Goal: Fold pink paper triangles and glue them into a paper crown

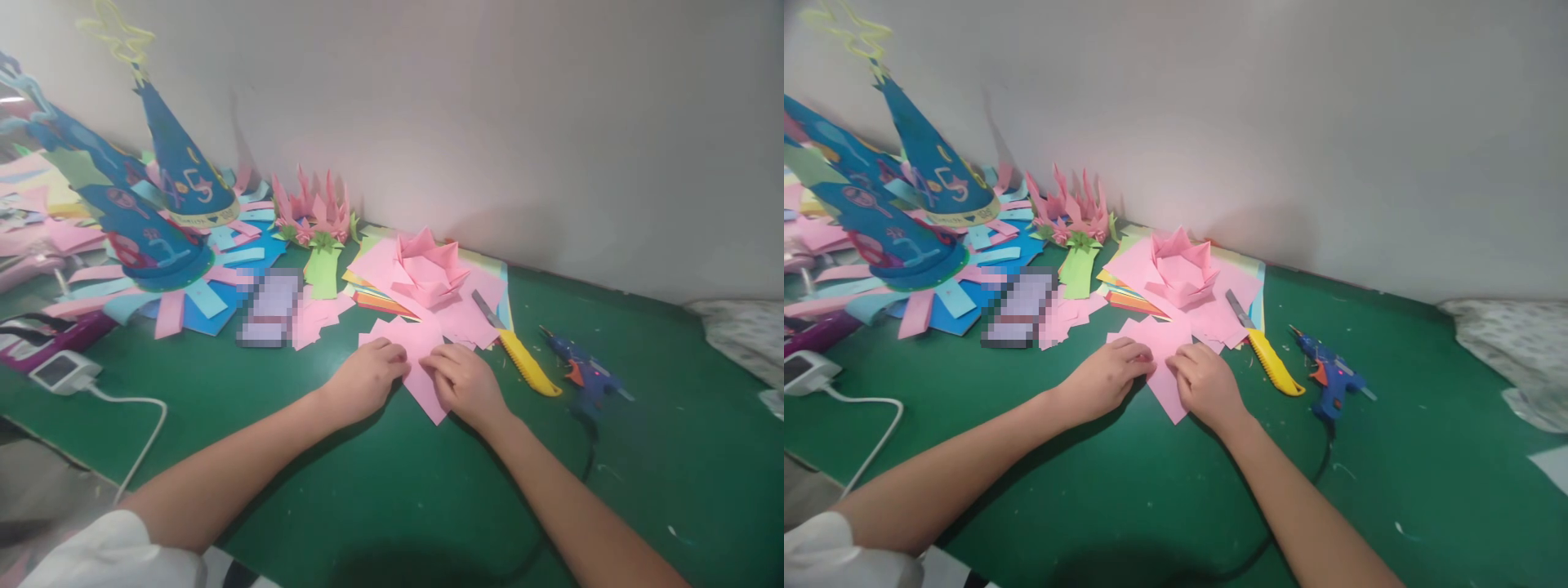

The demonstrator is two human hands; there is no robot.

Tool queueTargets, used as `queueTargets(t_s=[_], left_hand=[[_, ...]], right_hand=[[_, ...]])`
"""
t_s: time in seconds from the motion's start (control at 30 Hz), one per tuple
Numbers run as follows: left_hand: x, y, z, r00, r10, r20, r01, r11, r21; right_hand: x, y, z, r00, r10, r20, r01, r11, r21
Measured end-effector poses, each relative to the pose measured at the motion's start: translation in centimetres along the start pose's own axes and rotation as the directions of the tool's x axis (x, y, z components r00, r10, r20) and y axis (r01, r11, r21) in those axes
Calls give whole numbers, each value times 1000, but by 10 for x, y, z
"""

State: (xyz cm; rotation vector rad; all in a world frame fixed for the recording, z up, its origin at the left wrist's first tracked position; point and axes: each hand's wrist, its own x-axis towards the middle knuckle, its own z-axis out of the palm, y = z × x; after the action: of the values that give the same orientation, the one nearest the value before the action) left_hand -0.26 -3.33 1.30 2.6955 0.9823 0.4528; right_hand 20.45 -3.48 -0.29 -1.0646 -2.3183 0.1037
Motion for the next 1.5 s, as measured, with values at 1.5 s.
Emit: queueTargets(t_s=[1.5], left_hand=[[-1,5,1,998,-54,24,53,997,62]], right_hand=[[1,-7,4,999,-23,45,22,1000,14]])
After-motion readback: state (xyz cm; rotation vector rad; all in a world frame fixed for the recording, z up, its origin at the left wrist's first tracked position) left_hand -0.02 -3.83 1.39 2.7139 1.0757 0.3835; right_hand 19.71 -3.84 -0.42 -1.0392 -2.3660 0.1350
